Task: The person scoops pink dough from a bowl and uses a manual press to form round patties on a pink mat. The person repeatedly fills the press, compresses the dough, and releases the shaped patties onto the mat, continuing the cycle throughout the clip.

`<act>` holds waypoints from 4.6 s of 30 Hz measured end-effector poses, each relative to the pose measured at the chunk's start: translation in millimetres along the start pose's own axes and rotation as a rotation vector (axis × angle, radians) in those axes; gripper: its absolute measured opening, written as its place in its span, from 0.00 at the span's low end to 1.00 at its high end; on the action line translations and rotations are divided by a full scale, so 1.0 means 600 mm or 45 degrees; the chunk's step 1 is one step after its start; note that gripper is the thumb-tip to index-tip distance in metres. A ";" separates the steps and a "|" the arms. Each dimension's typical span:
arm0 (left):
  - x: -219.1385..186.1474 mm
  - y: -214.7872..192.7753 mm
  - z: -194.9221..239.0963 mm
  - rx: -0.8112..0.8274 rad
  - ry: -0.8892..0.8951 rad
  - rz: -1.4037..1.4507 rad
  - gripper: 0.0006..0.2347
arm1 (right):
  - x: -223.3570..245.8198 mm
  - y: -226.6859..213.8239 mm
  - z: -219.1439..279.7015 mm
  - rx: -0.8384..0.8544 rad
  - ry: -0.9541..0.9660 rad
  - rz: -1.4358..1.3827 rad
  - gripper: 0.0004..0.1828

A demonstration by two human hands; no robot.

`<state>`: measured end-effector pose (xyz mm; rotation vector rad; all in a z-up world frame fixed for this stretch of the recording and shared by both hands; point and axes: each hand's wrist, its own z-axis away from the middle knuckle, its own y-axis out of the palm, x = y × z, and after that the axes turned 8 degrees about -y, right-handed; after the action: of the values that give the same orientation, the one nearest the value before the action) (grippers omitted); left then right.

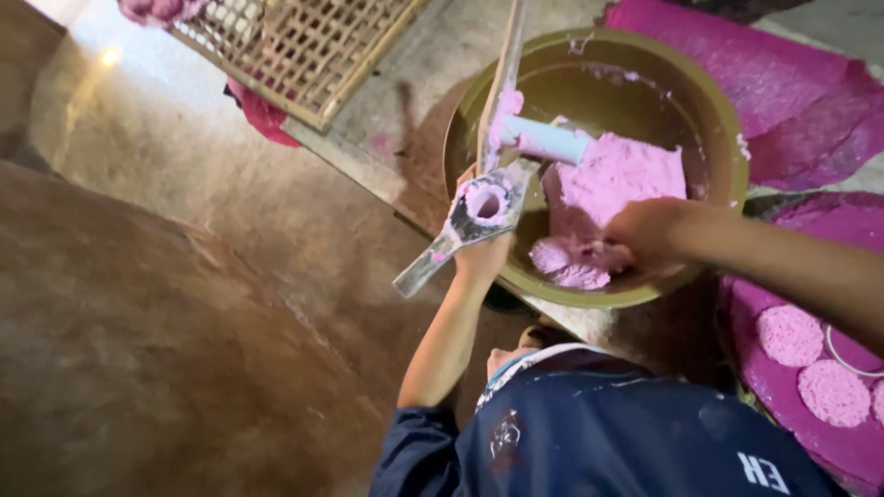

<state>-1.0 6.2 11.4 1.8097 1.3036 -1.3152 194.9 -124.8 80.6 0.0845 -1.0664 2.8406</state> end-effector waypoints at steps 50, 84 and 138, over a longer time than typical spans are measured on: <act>-0.032 0.098 -0.054 0.069 0.359 -0.932 0.26 | 0.050 0.105 0.072 -1.530 -0.268 -0.821 0.35; 0.022 0.088 0.019 0.961 -0.005 -0.037 0.09 | 0.041 -0.005 0.179 -0.772 -0.170 0.918 0.09; 0.081 -0.022 -0.093 0.782 -0.539 0.395 0.28 | -0.058 0.009 0.155 -1.467 -0.214 -0.718 0.24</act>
<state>11.4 76.7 -11.5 1.8558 0.3909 -1.9095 230.3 -192.9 144.0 0.4269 -2.0921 1.4551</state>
